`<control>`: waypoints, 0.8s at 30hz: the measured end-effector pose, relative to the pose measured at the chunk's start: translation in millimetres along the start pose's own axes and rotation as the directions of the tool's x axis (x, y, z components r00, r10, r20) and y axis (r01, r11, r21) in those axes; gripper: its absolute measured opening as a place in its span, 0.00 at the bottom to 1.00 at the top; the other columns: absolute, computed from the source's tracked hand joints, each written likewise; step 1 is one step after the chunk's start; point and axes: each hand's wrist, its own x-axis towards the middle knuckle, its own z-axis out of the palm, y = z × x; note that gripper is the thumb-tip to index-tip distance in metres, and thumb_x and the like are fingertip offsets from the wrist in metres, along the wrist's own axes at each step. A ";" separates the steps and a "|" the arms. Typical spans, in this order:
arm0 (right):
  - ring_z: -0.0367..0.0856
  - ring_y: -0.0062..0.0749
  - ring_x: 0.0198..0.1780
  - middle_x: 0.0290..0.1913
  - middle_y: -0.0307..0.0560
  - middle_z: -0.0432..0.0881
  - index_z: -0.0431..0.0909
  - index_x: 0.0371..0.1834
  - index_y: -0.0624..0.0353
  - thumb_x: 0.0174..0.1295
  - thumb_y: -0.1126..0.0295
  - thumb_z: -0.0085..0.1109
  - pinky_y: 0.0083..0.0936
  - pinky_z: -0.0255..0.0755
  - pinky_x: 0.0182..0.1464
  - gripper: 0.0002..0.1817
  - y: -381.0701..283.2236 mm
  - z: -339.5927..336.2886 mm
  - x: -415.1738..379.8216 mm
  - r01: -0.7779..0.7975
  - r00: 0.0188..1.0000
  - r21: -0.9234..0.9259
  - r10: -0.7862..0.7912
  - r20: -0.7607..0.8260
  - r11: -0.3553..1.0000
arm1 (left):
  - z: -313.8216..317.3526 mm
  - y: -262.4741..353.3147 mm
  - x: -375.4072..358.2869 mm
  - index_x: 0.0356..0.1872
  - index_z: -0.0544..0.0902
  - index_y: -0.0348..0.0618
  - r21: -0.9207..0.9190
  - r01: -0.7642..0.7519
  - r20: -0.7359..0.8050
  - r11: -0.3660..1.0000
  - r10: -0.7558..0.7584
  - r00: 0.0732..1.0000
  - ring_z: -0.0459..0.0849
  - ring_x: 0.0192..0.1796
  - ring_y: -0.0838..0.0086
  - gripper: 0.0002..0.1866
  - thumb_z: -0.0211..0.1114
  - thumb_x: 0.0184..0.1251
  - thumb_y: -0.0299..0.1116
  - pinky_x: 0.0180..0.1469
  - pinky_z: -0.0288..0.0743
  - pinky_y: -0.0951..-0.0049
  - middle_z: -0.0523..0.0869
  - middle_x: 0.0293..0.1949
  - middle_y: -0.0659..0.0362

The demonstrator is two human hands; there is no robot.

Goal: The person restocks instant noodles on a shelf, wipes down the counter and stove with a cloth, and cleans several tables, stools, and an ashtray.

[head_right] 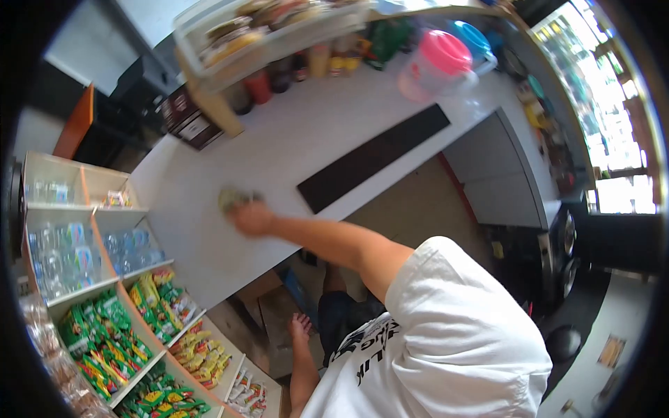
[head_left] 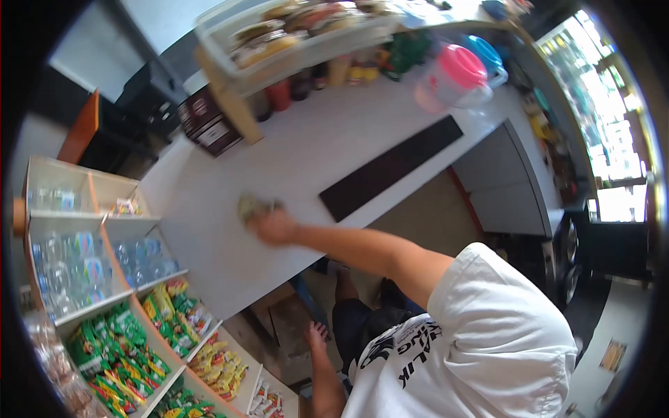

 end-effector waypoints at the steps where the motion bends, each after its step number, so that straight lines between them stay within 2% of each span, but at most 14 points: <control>1: 0.87 0.48 0.46 0.54 0.51 0.82 0.78 0.52 0.49 0.65 0.64 0.56 0.51 0.82 0.46 0.14 -17.9 7.2 -35.7 0.075 0.986 0.193 -0.101 0.132 0.978 | 6.1 4.0 -7.9 0.71 0.71 0.48 0.012 -0.028 0.027 1.000 0.027 0.999 0.83 0.61 0.57 0.26 0.55 0.81 0.51 0.59 0.76 0.51 0.81 0.63 0.49; 2: 0.88 0.49 0.44 0.50 0.52 0.83 0.78 0.52 0.48 0.64 0.60 0.59 0.52 0.82 0.45 0.15 -30.7 9.5 -77.7 0.195 0.963 0.275 -0.237 0.129 0.941 | 12.4 9.2 -14.9 0.70 0.71 0.48 0.021 -0.054 0.057 0.998 0.053 0.997 0.83 0.61 0.57 0.26 0.55 0.81 0.51 0.60 0.75 0.51 0.81 0.63 0.49; 3: 0.89 0.50 0.41 0.45 0.52 0.84 0.79 0.52 0.49 0.63 0.59 0.59 0.54 0.82 0.43 0.15 -49.6 -1.5 -114.6 0.115 0.936 0.270 -0.196 0.293 0.956 | 21.5 16.8 -20.9 0.70 0.72 0.48 0.032 -0.083 0.095 0.996 0.080 0.992 0.83 0.61 0.57 0.25 0.55 0.81 0.50 0.61 0.75 0.50 0.82 0.63 0.50; 4: 0.90 0.53 0.41 0.39 0.52 0.88 0.82 0.46 0.49 0.62 0.58 0.57 0.54 0.81 0.45 0.14 -54.8 -6.3 -154.5 0.092 0.954 0.295 -0.169 0.247 0.951 | 31.7 28.7 -26.2 0.69 0.72 0.49 -0.077 -0.078 0.192 0.994 0.091 0.977 0.82 0.62 0.56 0.25 0.55 0.81 0.51 0.62 0.75 0.49 0.82 0.63 0.50; 6: 0.89 0.56 0.44 0.39 0.56 0.89 0.83 0.48 0.52 0.62 0.58 0.57 0.53 0.81 0.48 0.15 -52.4 -34.8 -221.3 -0.107 0.961 0.433 -0.019 0.277 0.895 | 52.6 49.9 -45.5 0.69 0.74 0.49 -0.266 0.000 0.388 0.964 0.107 0.916 0.82 0.63 0.55 0.25 0.56 0.81 0.52 0.64 0.74 0.46 0.82 0.63 0.51; 9: 0.88 0.59 0.46 0.44 0.61 0.88 0.82 0.49 0.59 0.65 0.54 0.61 0.51 0.81 0.50 0.20 -13.4 -38.2 -327.3 -0.439 0.898 0.655 0.330 0.291 0.616 | 127.5 84.3 -157.1 0.68 0.75 0.50 -0.305 0.130 0.725 0.943 0.142 0.674 0.81 0.66 0.57 0.24 0.56 0.81 0.52 0.67 0.74 0.47 0.82 0.63 0.54; 12: 0.88 0.56 0.51 0.47 0.62 0.89 0.83 0.50 0.62 0.68 0.47 0.64 0.47 0.81 0.55 0.26 9.9 -93.1 -434.6 -0.503 0.804 0.707 0.569 0.172 0.497 | 198.4 61.2 -174.3 0.68 0.75 0.49 0.144 -0.188 0.821 0.971 -0.011 0.571 0.81 0.67 0.61 0.24 0.54 0.83 0.51 0.64 0.78 0.52 0.82 0.63 0.57; 13: 0.88 0.61 0.51 0.46 0.66 0.88 0.83 0.49 0.68 0.57 0.34 0.71 0.47 0.81 0.54 0.41 19.8 -97.3 -466.1 -0.470 0.777 0.753 0.621 0.105 0.460 | 229.1 52.4 -229.8 0.69 0.74 0.45 0.296 -0.323 0.800 0.899 -0.048 0.598 0.83 0.64 0.66 0.21 0.55 0.84 0.44 0.60 0.82 0.64 0.83 0.62 0.59; 16: 0.87 0.62 0.52 0.47 0.65 0.89 0.83 0.50 0.68 0.47 0.32 0.77 0.46 0.81 0.54 0.46 26.7 -155.9 -558.4 -0.508 0.735 0.658 0.678 -0.005 0.556 | 303.5 5.1 -273.1 0.70 0.73 0.41 0.483 -0.556 0.825 0.676 -0.139 0.548 0.85 0.59 0.70 0.22 0.62 0.81 0.35 0.52 0.84 0.72 0.83 0.61 0.58; 17: 0.87 0.61 0.52 0.48 0.62 0.89 0.83 0.52 0.67 0.39 0.35 0.83 0.46 0.81 0.55 0.48 25.9 -170.0 -585.6 -0.539 0.699 0.622 0.713 -0.046 0.568 | 329.9 -19.2 -282.2 0.68 0.74 0.41 0.470 -0.545 0.834 0.694 -0.147 0.532 0.87 0.47 0.76 0.23 0.67 0.74 0.25 0.43 0.80 0.79 0.85 0.57 0.58; 20: 0.88 0.60 0.49 0.44 0.61 0.89 0.82 0.54 0.64 0.39 0.40 0.84 0.47 0.82 0.52 0.45 14.6 -217.4 -669.6 -0.732 0.622 0.418 0.778 0.086 0.538 | 393.5 -62.5 -311.0 0.66 0.76 0.40 0.589 -0.749 0.803 0.305 -0.323 0.500 0.87 0.38 0.76 0.24 0.67 0.70 0.21 0.38 0.79 0.78 0.87 0.50 0.58; 21: 0.89 0.58 0.45 0.37 0.58 0.90 0.87 0.43 0.62 0.42 0.41 0.81 0.48 0.83 0.48 0.36 7.9 -219.9 -693.6 -0.787 0.555 0.365 0.830 0.063 0.498 | 408.4 -75.8 -333.0 0.58 0.82 0.37 0.501 -0.858 0.829 0.109 -0.344 0.441 0.85 0.34 0.78 0.17 0.68 0.69 0.22 0.38 0.79 0.78 0.88 0.41 0.61; 23: 0.90 0.56 0.43 0.33 0.55 0.90 0.89 0.35 0.60 0.46 0.39 0.77 0.48 0.83 0.45 0.32 -18.1 -232.0 -735.8 -0.868 0.345 0.386 0.938 0.016 0.313 | 442.7 -104.9 -340.4 0.53 0.85 0.36 0.151 -0.983 0.866 -0.101 -0.465 0.181 0.85 0.36 0.80 0.13 0.69 0.69 0.22 0.39 0.78 0.78 0.88 0.39 0.62; 24: 0.90 0.56 0.42 0.31 0.53 0.89 0.90 0.32 0.58 0.47 0.38 0.76 0.48 0.82 0.44 0.30 -34.5 -236.5 -754.3 -0.891 0.235 0.401 0.972 0.002 0.214 | 453.5 -123.2 -358.6 0.51 0.86 0.35 -0.046 -0.984 0.838 -0.170 -0.542 0.055 0.84 0.37 0.81 0.11 0.69 0.69 0.22 0.40 0.78 0.78 0.89 0.38 0.63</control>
